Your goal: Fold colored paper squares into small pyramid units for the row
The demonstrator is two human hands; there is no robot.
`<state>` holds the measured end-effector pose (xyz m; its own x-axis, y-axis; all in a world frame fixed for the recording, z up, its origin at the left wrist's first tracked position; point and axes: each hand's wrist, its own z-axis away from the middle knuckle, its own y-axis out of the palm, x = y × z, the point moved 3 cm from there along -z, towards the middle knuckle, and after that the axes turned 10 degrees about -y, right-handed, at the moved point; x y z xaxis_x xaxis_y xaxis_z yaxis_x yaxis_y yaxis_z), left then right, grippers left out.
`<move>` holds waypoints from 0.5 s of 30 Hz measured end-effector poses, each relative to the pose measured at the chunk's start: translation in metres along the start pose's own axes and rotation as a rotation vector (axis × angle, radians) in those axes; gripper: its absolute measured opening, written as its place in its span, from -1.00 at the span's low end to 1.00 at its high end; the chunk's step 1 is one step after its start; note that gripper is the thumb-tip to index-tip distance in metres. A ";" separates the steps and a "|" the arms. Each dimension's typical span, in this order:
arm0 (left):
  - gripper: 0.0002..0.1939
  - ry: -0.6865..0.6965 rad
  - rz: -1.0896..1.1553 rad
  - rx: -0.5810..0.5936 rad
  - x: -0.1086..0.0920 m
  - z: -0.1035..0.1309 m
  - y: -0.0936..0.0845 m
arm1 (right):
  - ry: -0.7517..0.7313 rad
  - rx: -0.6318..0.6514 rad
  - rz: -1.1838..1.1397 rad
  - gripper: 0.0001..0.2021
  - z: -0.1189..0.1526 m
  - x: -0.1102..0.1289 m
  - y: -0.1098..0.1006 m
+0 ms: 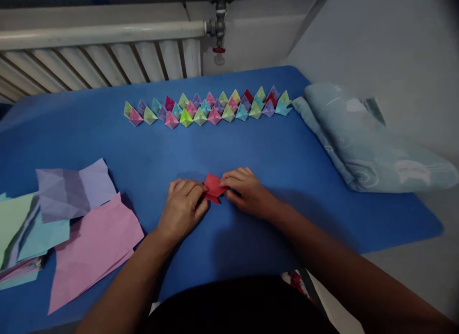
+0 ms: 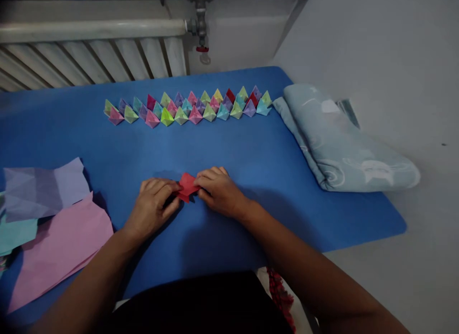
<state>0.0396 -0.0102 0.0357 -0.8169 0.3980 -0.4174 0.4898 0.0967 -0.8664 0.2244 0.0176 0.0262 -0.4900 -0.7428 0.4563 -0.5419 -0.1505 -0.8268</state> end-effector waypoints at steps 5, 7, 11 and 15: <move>-0.89 -0.083 0.046 -0.012 0.003 -0.003 0.001 | 0.049 -0.050 -0.062 -0.89 0.000 -0.004 0.000; -0.86 -0.130 0.058 -0.009 0.006 -0.005 0.002 | 0.075 -0.097 -0.066 -0.91 0.000 -0.005 0.000; -0.80 -0.198 0.062 -0.004 0.010 -0.007 0.004 | 0.140 -0.149 -0.054 -0.91 0.000 -0.007 -0.001; -0.79 -0.213 0.070 0.006 0.011 -0.009 0.005 | 0.219 -0.172 -0.091 -0.91 0.000 -0.007 -0.002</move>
<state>0.0360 0.0027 0.0293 -0.8273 0.2023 -0.5241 0.5461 0.0701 -0.8348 0.2286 0.0230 0.0248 -0.5594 -0.5699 0.6019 -0.6894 -0.0833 -0.7195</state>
